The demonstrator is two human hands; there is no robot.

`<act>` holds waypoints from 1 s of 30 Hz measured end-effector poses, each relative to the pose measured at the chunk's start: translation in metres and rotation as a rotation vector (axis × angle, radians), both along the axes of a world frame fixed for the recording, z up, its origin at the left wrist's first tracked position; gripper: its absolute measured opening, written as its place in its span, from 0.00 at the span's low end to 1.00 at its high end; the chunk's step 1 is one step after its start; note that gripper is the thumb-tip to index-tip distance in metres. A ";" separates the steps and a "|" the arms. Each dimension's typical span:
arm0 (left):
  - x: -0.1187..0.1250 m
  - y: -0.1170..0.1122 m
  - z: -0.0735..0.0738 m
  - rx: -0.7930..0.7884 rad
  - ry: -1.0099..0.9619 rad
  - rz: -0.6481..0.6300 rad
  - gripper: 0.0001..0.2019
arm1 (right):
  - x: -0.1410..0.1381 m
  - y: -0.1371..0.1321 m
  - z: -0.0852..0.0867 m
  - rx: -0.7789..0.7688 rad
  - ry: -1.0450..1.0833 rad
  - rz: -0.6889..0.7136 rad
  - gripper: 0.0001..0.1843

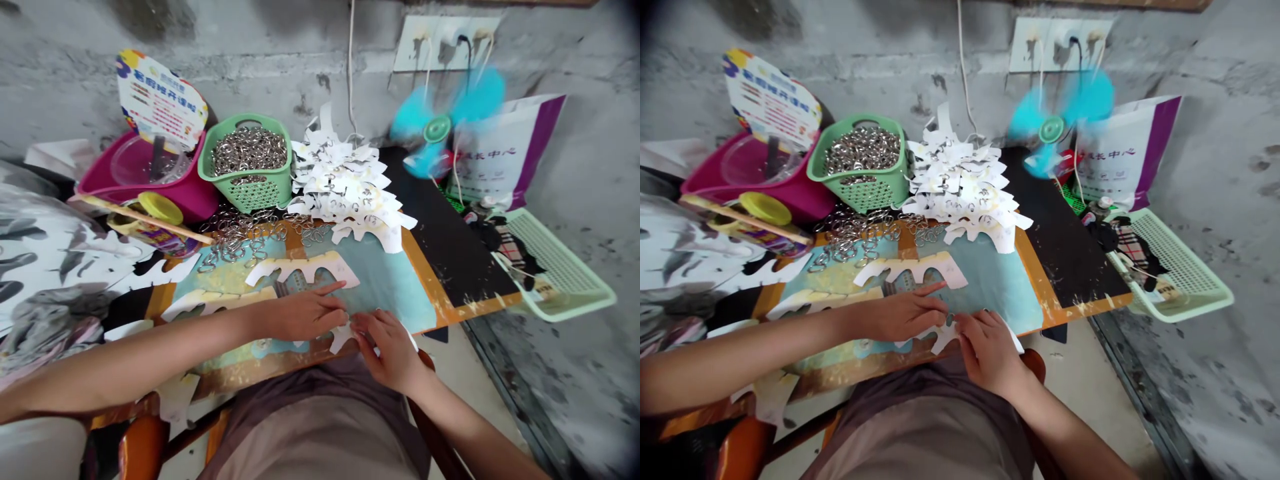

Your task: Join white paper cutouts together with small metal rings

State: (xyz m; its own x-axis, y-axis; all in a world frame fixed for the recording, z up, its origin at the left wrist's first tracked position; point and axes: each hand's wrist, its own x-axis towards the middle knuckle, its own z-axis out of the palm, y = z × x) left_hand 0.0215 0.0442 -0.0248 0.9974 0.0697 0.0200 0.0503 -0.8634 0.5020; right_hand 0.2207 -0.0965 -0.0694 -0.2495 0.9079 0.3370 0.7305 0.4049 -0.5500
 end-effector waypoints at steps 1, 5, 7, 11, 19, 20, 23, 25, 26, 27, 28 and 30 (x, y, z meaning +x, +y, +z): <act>-0.001 0.000 0.000 -0.007 -0.006 -0.001 0.16 | 0.000 0.000 0.001 -0.006 -0.017 0.013 0.13; -0.001 0.001 -0.002 0.036 -0.063 -0.048 0.14 | -0.002 -0.002 0.004 -0.017 -0.084 0.041 0.13; -0.001 0.001 -0.003 0.065 -0.070 -0.069 0.13 | -0.003 -0.003 0.004 -0.027 -0.089 0.034 0.13; -0.003 -0.002 -0.003 0.062 -0.111 -0.070 0.11 | -0.005 -0.003 0.005 -0.044 -0.081 0.013 0.13; -0.006 -0.010 -0.002 0.072 -0.104 -0.050 0.13 | -0.004 -0.002 0.011 -0.067 -0.115 0.061 0.13; -0.007 -0.011 -0.002 0.069 -0.120 -0.042 0.15 | -0.005 -0.003 0.010 -0.066 -0.115 0.058 0.13; -0.009 -0.014 0.000 0.044 -0.155 -0.002 0.18 | -0.006 -0.002 0.009 -0.066 -0.093 0.025 0.12; -0.011 -0.015 0.002 0.029 -0.156 0.030 0.18 | -0.007 -0.001 0.008 -0.071 -0.071 -0.003 0.11; -0.011 -0.016 0.003 0.025 -0.149 0.043 0.18 | -0.008 -0.001 0.007 -0.074 -0.065 -0.015 0.10; -0.011 -0.017 0.003 0.025 -0.145 0.050 0.18 | -0.008 0.000 0.007 -0.079 -0.062 -0.022 0.09; -0.011 -0.018 0.004 0.026 -0.143 0.053 0.18 | -0.009 0.000 0.007 -0.082 -0.060 -0.030 0.08; -0.009 -0.020 0.002 0.039 -0.143 0.056 0.15 | -0.010 0.001 0.007 -0.090 -0.058 -0.045 0.06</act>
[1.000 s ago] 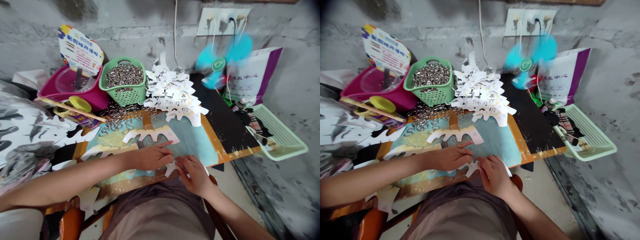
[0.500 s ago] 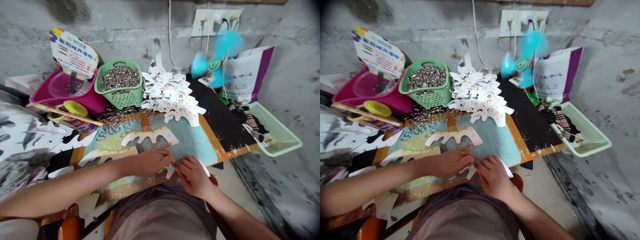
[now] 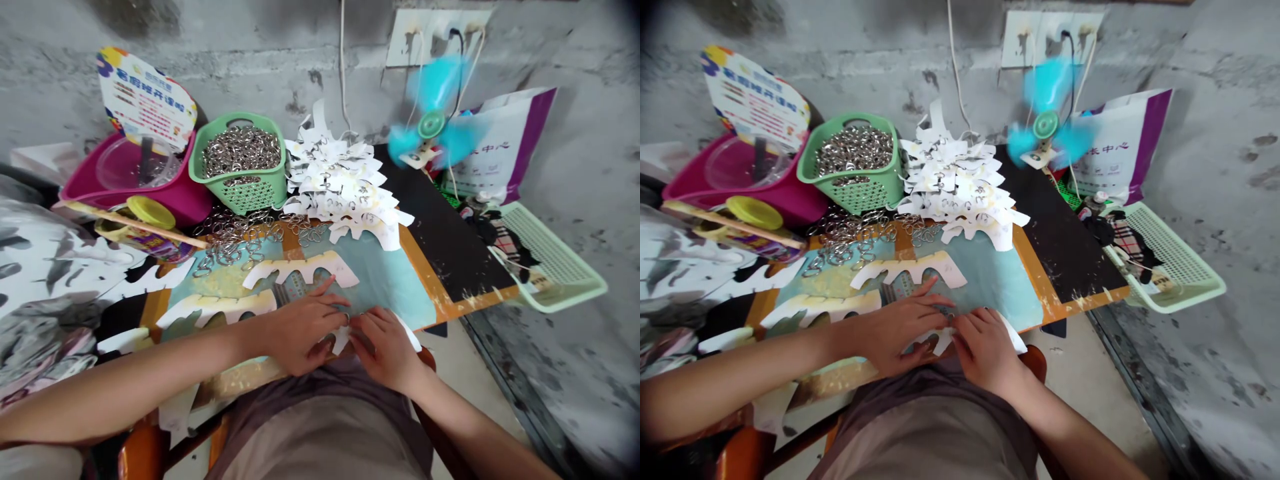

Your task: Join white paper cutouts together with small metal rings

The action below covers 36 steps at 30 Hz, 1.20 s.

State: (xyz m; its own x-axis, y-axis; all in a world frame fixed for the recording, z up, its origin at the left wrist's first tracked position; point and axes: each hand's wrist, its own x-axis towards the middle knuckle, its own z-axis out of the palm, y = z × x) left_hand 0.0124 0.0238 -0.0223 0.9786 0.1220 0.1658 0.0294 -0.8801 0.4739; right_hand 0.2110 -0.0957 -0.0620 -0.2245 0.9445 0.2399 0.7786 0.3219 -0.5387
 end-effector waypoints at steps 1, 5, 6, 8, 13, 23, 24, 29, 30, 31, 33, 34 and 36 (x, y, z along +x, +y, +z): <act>0.001 -0.001 -0.001 0.019 0.002 0.005 0.12 | -0.001 0.000 0.000 -0.003 0.000 -0.009 0.05; 0.007 -0.003 -0.010 0.190 0.038 0.005 0.07 | -0.003 0.002 0.002 0.002 -0.032 -0.021 0.03; 0.008 -0.003 -0.012 0.232 0.045 -0.001 0.08 | -0.004 0.002 0.002 0.007 -0.046 -0.019 0.02; 0.008 -0.002 -0.014 0.282 0.045 -0.006 0.07 | -0.006 0.003 0.003 0.017 -0.071 -0.018 0.02; 0.008 -0.003 -0.020 0.303 -0.002 -0.002 0.06 | -0.007 0.004 0.003 0.023 -0.069 -0.028 0.03; 0.009 -0.003 -0.019 0.127 -0.042 0.079 0.09 | -0.006 0.003 -0.006 0.172 -0.118 -0.011 0.08; 0.008 -0.002 -0.018 0.116 -0.044 0.081 0.09 | -0.005 0.003 -0.008 0.199 -0.144 -0.007 0.09; 0.005 -0.003 -0.016 0.190 -0.022 0.016 0.07 | -0.005 0.003 -0.014 0.232 -0.250 0.007 0.11; 0.005 -0.004 -0.015 0.243 -0.019 -0.009 0.06 | -0.005 0.002 -0.013 0.226 -0.275 0.023 0.11; 0.004 -0.006 -0.014 0.305 -0.016 -0.033 0.06 | -0.004 0.001 -0.012 0.220 -0.302 0.047 0.11; 0.001 -0.012 -0.013 0.436 -0.016 -0.066 0.08 | -0.002 -0.002 -0.007 0.201 -0.344 0.108 0.10; -0.001 -0.015 -0.012 0.489 -0.008 -0.069 0.09 | 0.001 -0.004 -0.003 0.187 -0.346 0.135 0.09; -0.007 -0.024 -0.012 0.541 0.026 -0.055 0.12 | 0.009 -0.005 0.005 0.133 -0.284 0.188 0.09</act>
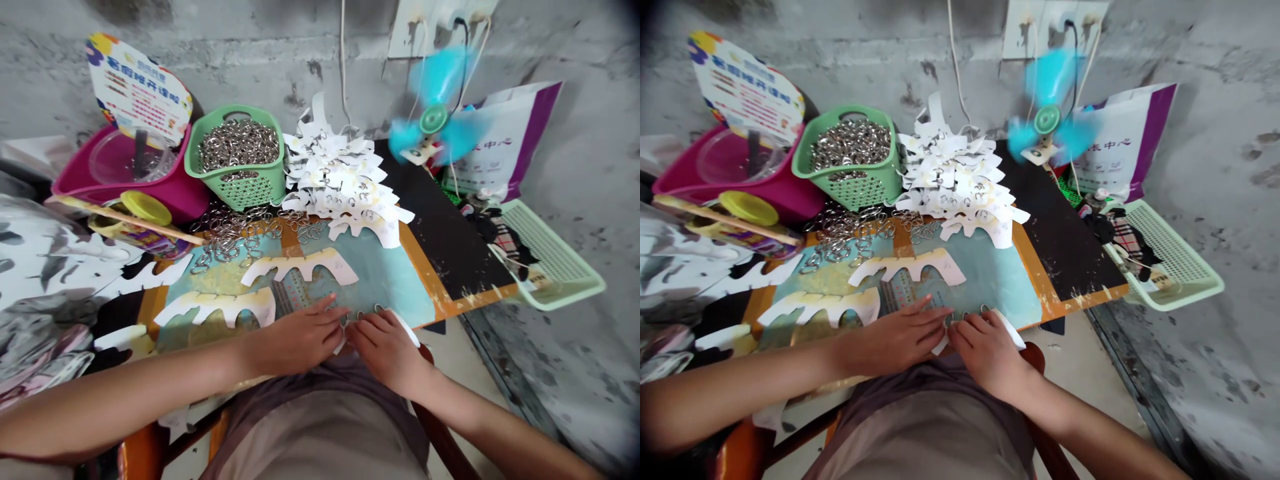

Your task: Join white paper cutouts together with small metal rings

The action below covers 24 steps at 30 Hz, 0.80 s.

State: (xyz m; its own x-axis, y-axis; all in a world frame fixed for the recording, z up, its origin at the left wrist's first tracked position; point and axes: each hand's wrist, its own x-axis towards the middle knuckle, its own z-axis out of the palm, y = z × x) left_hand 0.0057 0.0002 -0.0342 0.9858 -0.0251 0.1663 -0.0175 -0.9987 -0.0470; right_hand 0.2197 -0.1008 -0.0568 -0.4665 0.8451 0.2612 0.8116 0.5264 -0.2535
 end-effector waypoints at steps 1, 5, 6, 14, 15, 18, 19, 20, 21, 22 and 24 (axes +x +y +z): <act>-0.003 -0.004 0.000 0.004 0.021 0.024 0.14 | 0.005 0.001 0.005 -0.054 0.069 0.026 0.10; -0.013 -0.022 -0.004 -0.018 0.070 0.171 0.19 | 0.022 0.012 0.018 -0.113 0.479 -0.206 0.12; -0.014 -0.026 -0.005 -0.025 0.066 0.221 0.19 | 0.023 0.017 0.019 -0.066 0.522 -0.293 0.11; -0.014 -0.044 -0.011 -0.087 -0.055 0.503 0.22 | -0.002 0.028 0.007 -0.273 0.272 -0.158 0.06; -0.015 -0.045 -0.012 -0.097 -0.062 0.522 0.23 | -0.004 0.028 0.007 -0.294 0.276 -0.163 0.06; -0.019 -0.050 -0.016 -0.119 -0.105 0.567 0.24 | -0.001 0.030 0.013 -0.326 0.271 -0.176 0.07; -0.021 -0.051 -0.017 -0.120 -0.127 0.570 0.24 | 0.003 0.032 0.017 -0.323 0.258 -0.186 0.06; -0.023 -0.052 -0.018 -0.121 -0.149 0.566 0.24 | 0.009 0.034 0.022 -0.312 0.242 -0.200 0.06; -0.025 -0.053 -0.018 -0.123 -0.168 0.555 0.24 | 0.018 0.036 0.028 -0.296 0.224 -0.210 0.05; -0.028 -0.055 -0.018 -0.125 -0.189 0.542 0.23 | 0.028 0.039 0.034 -0.277 0.201 -0.220 0.05; -0.033 -0.057 -0.016 -0.138 -0.232 0.526 0.22 | 0.055 0.047 0.044 -0.245 0.147 -0.207 0.03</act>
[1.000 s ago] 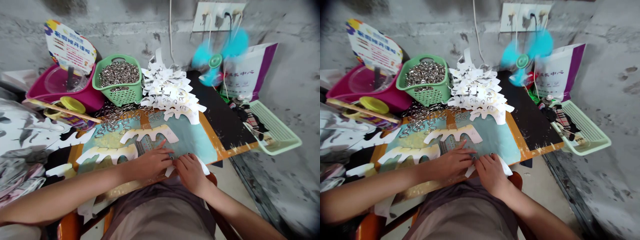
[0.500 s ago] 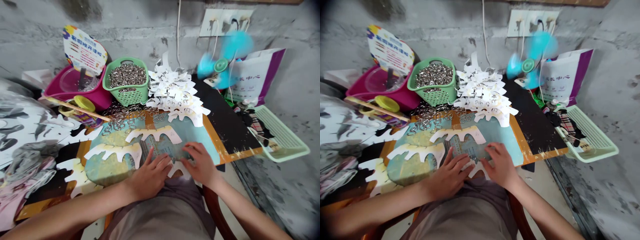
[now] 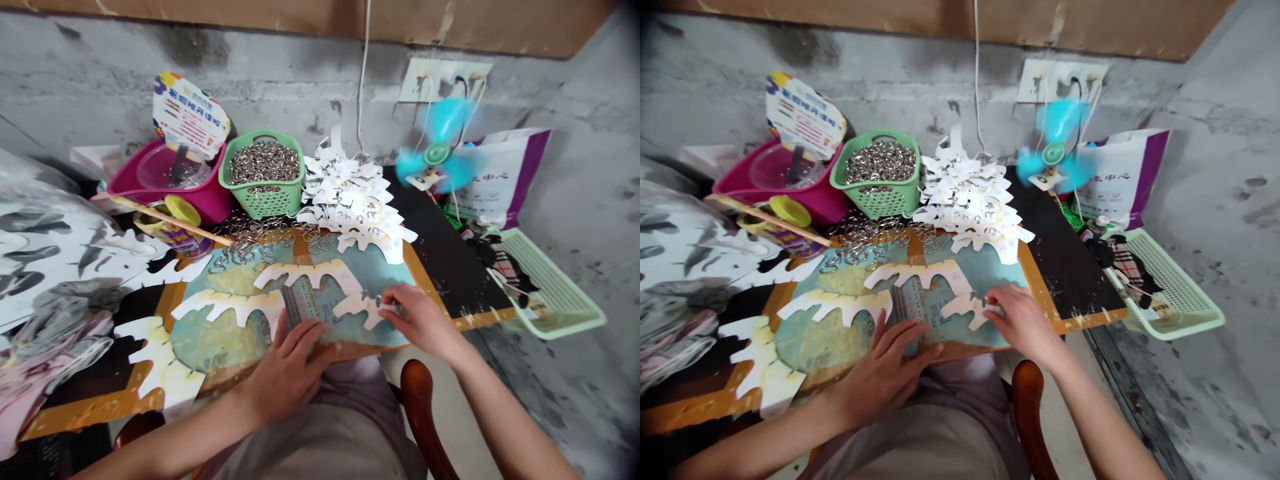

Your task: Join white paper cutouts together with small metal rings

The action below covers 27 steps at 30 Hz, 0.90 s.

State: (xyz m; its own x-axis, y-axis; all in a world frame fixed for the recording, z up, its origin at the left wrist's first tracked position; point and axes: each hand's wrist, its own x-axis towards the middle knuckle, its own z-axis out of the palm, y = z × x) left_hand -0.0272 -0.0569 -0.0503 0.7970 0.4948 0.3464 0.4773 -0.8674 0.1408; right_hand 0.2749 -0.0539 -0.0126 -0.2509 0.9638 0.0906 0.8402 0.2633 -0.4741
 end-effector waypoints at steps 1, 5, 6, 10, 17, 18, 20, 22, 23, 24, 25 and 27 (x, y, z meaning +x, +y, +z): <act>-0.002 -0.001 0.002 -0.003 -0.026 0.002 0.22 | 0.015 0.005 0.004 0.006 -0.051 0.014 0.05; -0.007 0.000 0.012 -0.040 -0.124 0.062 0.19 | 0.070 0.027 0.007 0.008 -0.294 0.035 0.21; -0.006 0.000 0.014 -0.053 -0.143 0.078 0.18 | 0.079 0.032 0.006 0.012 -0.321 0.046 0.22; -0.003 0.001 0.018 -0.086 -0.197 0.105 0.17 | 0.090 0.035 -0.002 0.133 -0.304 -0.002 0.18; 0.024 0.006 0.022 -0.122 -0.209 0.065 0.15 | 0.062 0.010 -0.026 0.301 -0.079 -0.024 0.16; 0.033 0.010 0.024 -0.128 -0.199 0.043 0.15 | 0.059 0.008 -0.031 0.312 -0.081 -0.038 0.16; 0.058 0.021 0.026 -0.129 -0.169 0.001 0.14 | 0.055 0.006 -0.038 0.331 -0.097 -0.073 0.17; 0.086 0.036 0.026 -0.136 -0.110 -0.042 0.12 | 0.051 0.006 -0.043 0.351 -0.128 -0.089 0.18; 0.100 0.044 0.025 -0.132 -0.078 -0.072 0.13 | 0.049 0.006 -0.044 0.361 -0.148 -0.091 0.17; 0.113 0.052 0.023 -0.121 -0.050 -0.093 0.14 | 0.047 0.006 -0.045 0.374 -0.170 -0.091 0.17; 0.125 0.059 0.020 -0.113 -0.017 -0.103 0.15 | 0.044 0.006 -0.045 0.385 -0.190 -0.095 0.17; 0.142 0.069 0.014 -0.093 0.032 -0.122 0.16 | 0.040 0.007 -0.045 0.394 -0.214 -0.109 0.18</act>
State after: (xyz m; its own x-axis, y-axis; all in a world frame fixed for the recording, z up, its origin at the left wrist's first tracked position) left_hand 0.1149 0.0117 -0.0364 0.8630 0.4223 0.2772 0.3745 -0.9032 0.2099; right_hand 0.3153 -0.0473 -0.0572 -0.2032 0.8881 0.4124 0.9411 0.2934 -0.1682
